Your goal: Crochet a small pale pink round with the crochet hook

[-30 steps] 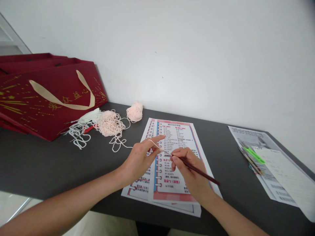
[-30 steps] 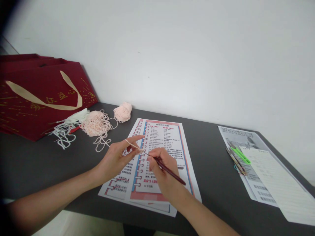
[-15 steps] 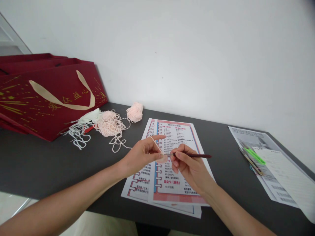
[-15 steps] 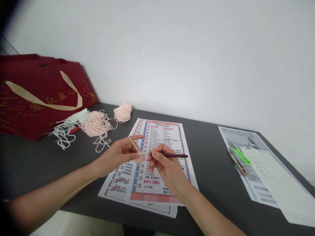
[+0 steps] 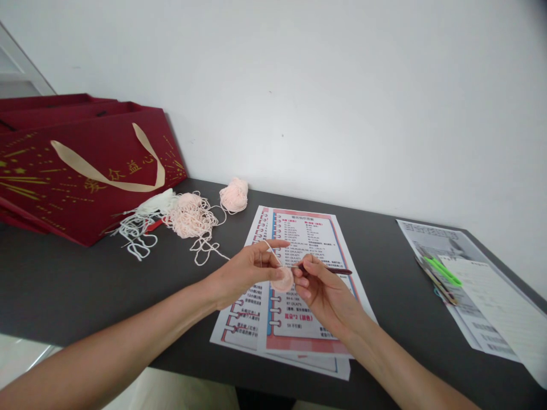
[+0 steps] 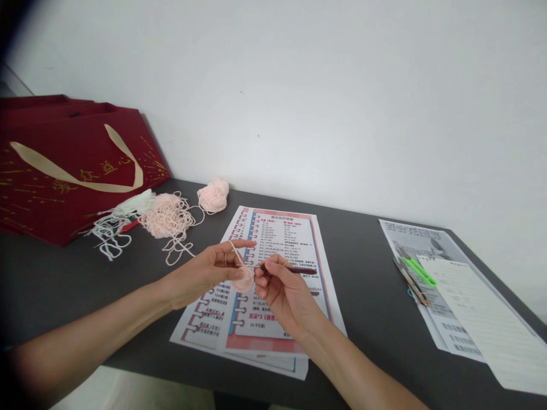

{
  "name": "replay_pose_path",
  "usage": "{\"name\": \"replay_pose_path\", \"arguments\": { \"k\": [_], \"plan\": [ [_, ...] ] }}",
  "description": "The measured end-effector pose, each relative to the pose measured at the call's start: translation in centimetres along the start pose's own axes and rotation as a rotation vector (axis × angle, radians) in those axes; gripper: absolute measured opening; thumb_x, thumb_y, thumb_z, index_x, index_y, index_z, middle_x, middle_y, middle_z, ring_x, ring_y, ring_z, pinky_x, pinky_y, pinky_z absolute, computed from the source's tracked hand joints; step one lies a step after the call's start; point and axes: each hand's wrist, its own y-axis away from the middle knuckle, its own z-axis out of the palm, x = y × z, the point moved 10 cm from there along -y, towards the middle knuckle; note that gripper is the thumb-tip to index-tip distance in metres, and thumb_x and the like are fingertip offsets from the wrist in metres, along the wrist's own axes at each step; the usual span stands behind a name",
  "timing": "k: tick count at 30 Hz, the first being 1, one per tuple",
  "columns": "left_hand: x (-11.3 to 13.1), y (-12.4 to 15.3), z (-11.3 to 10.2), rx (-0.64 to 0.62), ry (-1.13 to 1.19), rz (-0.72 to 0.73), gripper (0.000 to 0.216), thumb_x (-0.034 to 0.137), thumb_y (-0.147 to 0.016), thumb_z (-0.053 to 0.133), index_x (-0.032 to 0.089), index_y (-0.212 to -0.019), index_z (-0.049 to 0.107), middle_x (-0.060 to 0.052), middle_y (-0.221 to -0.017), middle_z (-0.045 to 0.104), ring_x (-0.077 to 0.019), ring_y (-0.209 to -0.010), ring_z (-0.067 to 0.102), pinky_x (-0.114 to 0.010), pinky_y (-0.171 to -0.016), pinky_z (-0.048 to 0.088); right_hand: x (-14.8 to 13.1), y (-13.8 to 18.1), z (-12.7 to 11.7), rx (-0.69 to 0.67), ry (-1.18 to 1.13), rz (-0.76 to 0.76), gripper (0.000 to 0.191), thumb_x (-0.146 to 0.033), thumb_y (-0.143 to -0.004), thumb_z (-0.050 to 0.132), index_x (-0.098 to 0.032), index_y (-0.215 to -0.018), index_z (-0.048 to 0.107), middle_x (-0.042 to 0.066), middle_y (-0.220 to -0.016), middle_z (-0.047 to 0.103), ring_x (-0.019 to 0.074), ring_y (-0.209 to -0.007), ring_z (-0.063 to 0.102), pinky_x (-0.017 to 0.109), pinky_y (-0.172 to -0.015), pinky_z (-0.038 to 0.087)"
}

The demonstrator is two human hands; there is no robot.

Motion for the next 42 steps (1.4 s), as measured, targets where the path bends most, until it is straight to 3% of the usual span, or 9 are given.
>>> {"name": "replay_pose_path", "arguments": {
  "k": [4, 9, 15, 30, 37, 42],
  "plan": [
    [-0.1, 0.0, 0.0, -0.006, 0.029, -0.007, 0.054, 0.014, -0.07, 0.07, 0.022, -0.121, 0.053, 0.004, -0.073, 0.062, -0.0098, -0.069, 0.058, -0.027, -0.072, 0.041, -0.4, 0.2, 0.3, -0.017, 0.041, -0.043, 0.014, -0.019, -0.078, 0.067, -0.018, -0.07, 0.055, -0.001, -0.067, 0.059, 0.0063, -0.054, 0.05, 0.015, -0.047, 0.044],
    [0.0, 0.1, 0.0, 0.007, -0.012, -0.002, 0.012, 0.02, -0.072, 0.069, 0.014, -0.082, 0.064, 0.001, -0.072, 0.065, -0.0097, -0.067, 0.057, -0.025, -0.069, 0.04, -1.6, 0.6, 1.0, -0.044, 0.141, -0.145, 0.013, -0.02, -0.078, 0.067, -0.017, -0.069, 0.058, -0.001, -0.065, 0.06, 0.0076, -0.053, 0.05, 0.017, -0.045, 0.045],
    [-0.1, 0.1, -0.8, 0.074, -0.032, -0.005, 0.014, 0.025, -0.072, 0.07, 0.015, -0.079, 0.065, 0.001, -0.07, 0.065, -0.0094, -0.066, 0.056, -0.024, -0.067, 0.039, -2.7, 0.7, 0.8, -0.041, 0.191, -0.203, 0.011, -0.018, -0.08, 0.063, -0.016, -0.07, 0.059, -0.001, -0.063, 0.06, 0.0079, -0.052, 0.05, 0.018, -0.045, 0.045],
    [0.5, 0.0, -1.0, 0.096, -0.14, 0.021, 0.013, 0.025, -0.072, 0.067, 0.012, -0.075, 0.066, 0.0, -0.067, 0.063, -0.0097, -0.063, 0.053, -0.023, -0.063, 0.038, -4.3, 1.4, 1.2, -0.057, 0.422, -0.334, 0.01, -0.018, -0.081, 0.063, -0.017, -0.071, 0.061, 0.0, -0.065, 0.063, 0.0093, -0.052, 0.053, 0.021, -0.046, 0.047],
    [0.4, 0.2, -0.4, 0.049, -0.153, 0.016, 0.015, 0.026, -0.071, 0.07, 0.013, -0.078, 0.067, 0.0, -0.069, 0.064, -0.0109, -0.066, 0.055, -0.025, -0.065, 0.04, -3.6, 1.0, 1.1, -0.059, 0.345, -0.273, 0.01, -0.016, -0.08, 0.063, -0.016, -0.07, 0.061, 0.001, -0.064, 0.063, 0.0091, -0.051, 0.053, 0.02, -0.045, 0.047],
    [0.7, 0.2, -0.2, 0.048, -0.116, 0.023, 0.021, 0.023, -0.069, 0.072, 0.015, -0.087, 0.064, 0.001, -0.072, 0.063, -0.011, -0.07, 0.057, -0.026, -0.069, 0.042, -1.5, 0.2, 0.7, -0.064, 0.064, -0.063, 0.011, -0.015, -0.078, 0.065, -0.015, -0.069, 0.059, 0.001, -0.065, 0.062, 0.0055, -0.052, 0.05, 0.014, -0.045, 0.043]
  ]
}}
